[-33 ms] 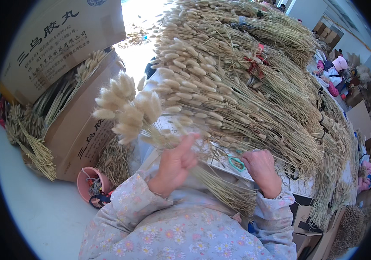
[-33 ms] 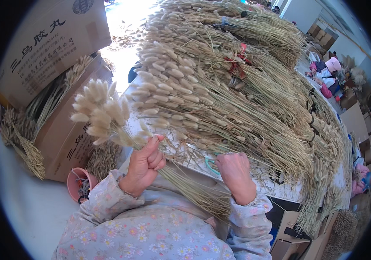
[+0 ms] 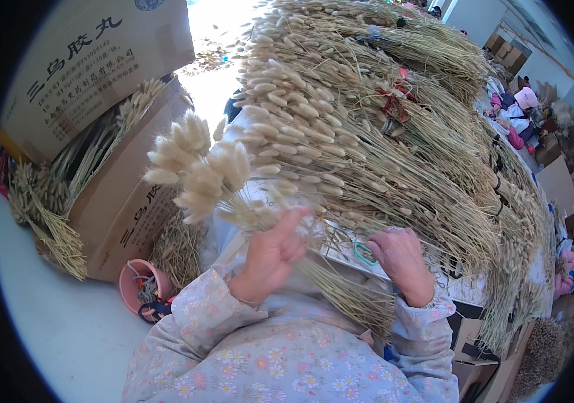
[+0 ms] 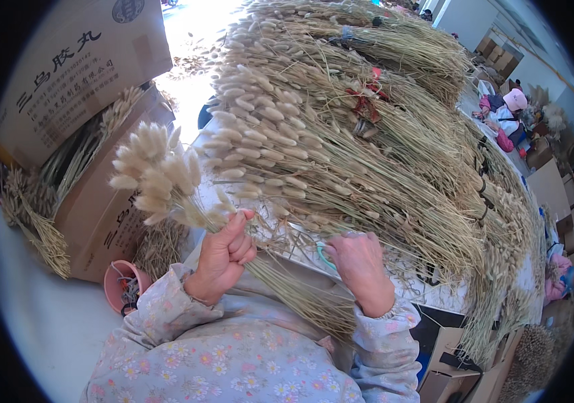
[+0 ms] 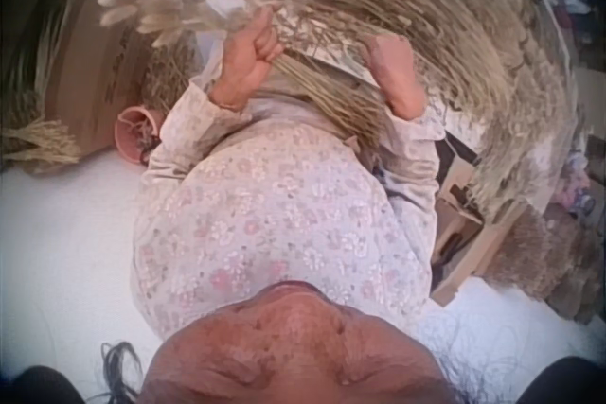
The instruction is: The person gathers dried wheat stalks from a large pile on a table, aligns them into a bundle, and secures the bundle with a rubber band. The person repeats this process, placing completed bundles aside.
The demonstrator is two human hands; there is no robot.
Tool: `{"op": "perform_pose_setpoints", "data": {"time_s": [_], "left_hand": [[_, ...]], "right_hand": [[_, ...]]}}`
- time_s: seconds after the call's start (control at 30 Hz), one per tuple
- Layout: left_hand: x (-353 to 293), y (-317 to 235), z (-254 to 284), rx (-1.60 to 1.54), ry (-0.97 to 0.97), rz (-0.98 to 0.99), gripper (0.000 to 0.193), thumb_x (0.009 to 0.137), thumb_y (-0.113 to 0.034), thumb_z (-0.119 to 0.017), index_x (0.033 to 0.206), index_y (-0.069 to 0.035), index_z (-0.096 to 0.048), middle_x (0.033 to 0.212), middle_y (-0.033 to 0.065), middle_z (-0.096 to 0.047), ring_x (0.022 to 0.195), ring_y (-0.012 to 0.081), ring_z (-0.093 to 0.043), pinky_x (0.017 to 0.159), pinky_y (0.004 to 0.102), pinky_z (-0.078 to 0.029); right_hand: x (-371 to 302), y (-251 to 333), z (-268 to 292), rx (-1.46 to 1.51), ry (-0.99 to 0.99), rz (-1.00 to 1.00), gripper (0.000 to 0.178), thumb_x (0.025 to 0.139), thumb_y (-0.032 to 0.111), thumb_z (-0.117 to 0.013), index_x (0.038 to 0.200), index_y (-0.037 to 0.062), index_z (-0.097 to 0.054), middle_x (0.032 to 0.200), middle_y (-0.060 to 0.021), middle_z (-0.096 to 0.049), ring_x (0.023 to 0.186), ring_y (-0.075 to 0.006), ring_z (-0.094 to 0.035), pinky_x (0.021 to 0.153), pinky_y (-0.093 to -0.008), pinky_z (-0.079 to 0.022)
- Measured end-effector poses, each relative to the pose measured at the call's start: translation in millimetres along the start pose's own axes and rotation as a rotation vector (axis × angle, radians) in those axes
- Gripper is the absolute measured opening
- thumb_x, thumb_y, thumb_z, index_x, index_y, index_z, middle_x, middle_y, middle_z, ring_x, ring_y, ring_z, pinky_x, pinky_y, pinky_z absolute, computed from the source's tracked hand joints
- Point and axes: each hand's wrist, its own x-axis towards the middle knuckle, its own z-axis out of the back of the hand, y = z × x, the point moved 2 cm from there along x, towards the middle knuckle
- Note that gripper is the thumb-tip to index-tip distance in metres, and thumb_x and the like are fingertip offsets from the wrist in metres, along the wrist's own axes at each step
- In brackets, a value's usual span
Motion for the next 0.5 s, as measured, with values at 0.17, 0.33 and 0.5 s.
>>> {"op": "perform_pose_setpoints", "data": {"time_s": [0.17,0.33,0.5], "left_hand": [[-3.7,1.6,-6.3,0.073,-0.037,-0.001,0.028,0.094,-0.023,-0.058,0.111,-0.002,-0.059,0.053,-0.0092,-0.027,0.045,0.0034,-0.024,0.045,0.0233,-0.021],[-4.5,-1.3,-5.0,0.080,-0.003,-0.011,0.029,0.094,-0.025,-0.058,0.113,-0.002,-0.058,0.054,-0.0091,-0.027,0.045,0.0036,-0.025,0.046,0.0236,-0.021],[4.2,-0.4,1.5,0.037,-0.034,0.005,0.021,0.094,-0.025,-0.057,0.106,-0.007,-0.058,0.050,-0.0089,-0.021,0.042,0.0049,-0.020,0.045,0.0236,-0.023]], "right_hand": [[28.8,49.2,-12.7,0.830,-0.144,0.081,0.021,0.089,0.022,-0.060,0.090,0.0017,-0.068,0.072,-0.0113,-0.063,0.062,-0.0185,-0.058,0.059,-0.0312,-0.045],[39.2,55.6,-15.1,1.067,0.084,-0.011,0.020,0.090,0.019,-0.060,0.088,-0.0001,-0.065,0.066,-0.0052,-0.057,0.059,-0.0118,-0.048,0.057,-0.0278,-0.041],[29.7,35.8,-5.6,0.945,0.119,0.081,0.020,0.090,0.018,-0.061,0.084,-0.0010,-0.063,0.063,-0.0003,-0.052,0.061,-0.0073,-0.042,0.054,-0.0257,-0.038]]}}
